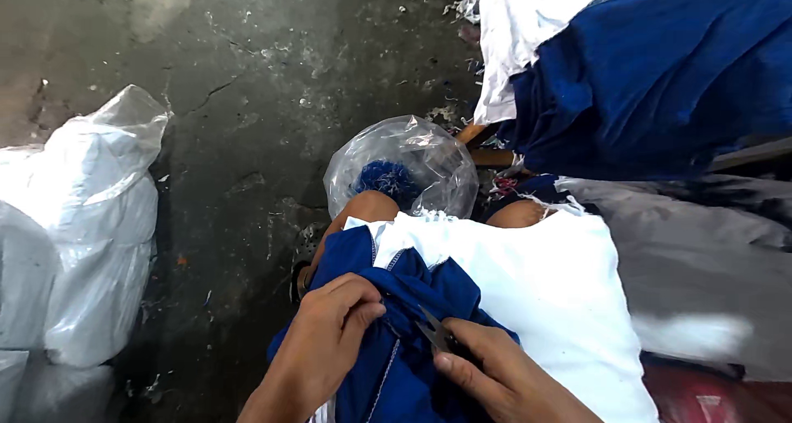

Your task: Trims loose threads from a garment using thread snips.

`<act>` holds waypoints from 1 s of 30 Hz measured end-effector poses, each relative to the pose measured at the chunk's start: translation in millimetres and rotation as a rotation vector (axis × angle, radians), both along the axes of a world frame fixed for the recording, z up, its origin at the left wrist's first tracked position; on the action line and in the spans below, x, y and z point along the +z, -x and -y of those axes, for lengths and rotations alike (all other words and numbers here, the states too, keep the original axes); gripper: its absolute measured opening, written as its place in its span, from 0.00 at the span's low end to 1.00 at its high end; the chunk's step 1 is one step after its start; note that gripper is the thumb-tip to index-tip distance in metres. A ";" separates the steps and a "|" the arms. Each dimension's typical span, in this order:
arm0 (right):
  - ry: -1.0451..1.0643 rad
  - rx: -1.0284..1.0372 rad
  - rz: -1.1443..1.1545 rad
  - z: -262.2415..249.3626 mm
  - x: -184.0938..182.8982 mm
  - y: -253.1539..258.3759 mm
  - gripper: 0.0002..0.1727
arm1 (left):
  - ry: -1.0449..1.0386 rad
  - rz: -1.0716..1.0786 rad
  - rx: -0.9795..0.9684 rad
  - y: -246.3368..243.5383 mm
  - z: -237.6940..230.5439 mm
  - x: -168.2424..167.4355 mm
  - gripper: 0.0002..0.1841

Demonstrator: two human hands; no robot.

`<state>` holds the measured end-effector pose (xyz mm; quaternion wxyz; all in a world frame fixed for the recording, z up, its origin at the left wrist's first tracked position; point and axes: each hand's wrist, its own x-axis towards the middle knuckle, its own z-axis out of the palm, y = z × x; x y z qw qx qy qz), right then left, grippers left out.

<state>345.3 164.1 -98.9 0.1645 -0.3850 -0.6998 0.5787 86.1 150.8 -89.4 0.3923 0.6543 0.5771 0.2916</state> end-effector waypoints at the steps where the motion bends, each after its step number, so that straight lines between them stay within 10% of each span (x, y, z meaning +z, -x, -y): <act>1: -0.002 -0.001 -0.007 0.1 -0.8 -0.2 0.24 | 0.020 0.007 -0.024 -0.1 0.7 1.8 0.13; 21: 0.215 -0.031 -0.132 -0.2 35.2 19.1 0.22 | -0.241 -0.178 -0.144 -11.3 5.9 -7.2 0.06; 30: 0.089 0.048 0.384 -2.1 38.8 30.4 0.30 | -0.105 -0.187 -0.256 1.7 -11.1 18.5 0.11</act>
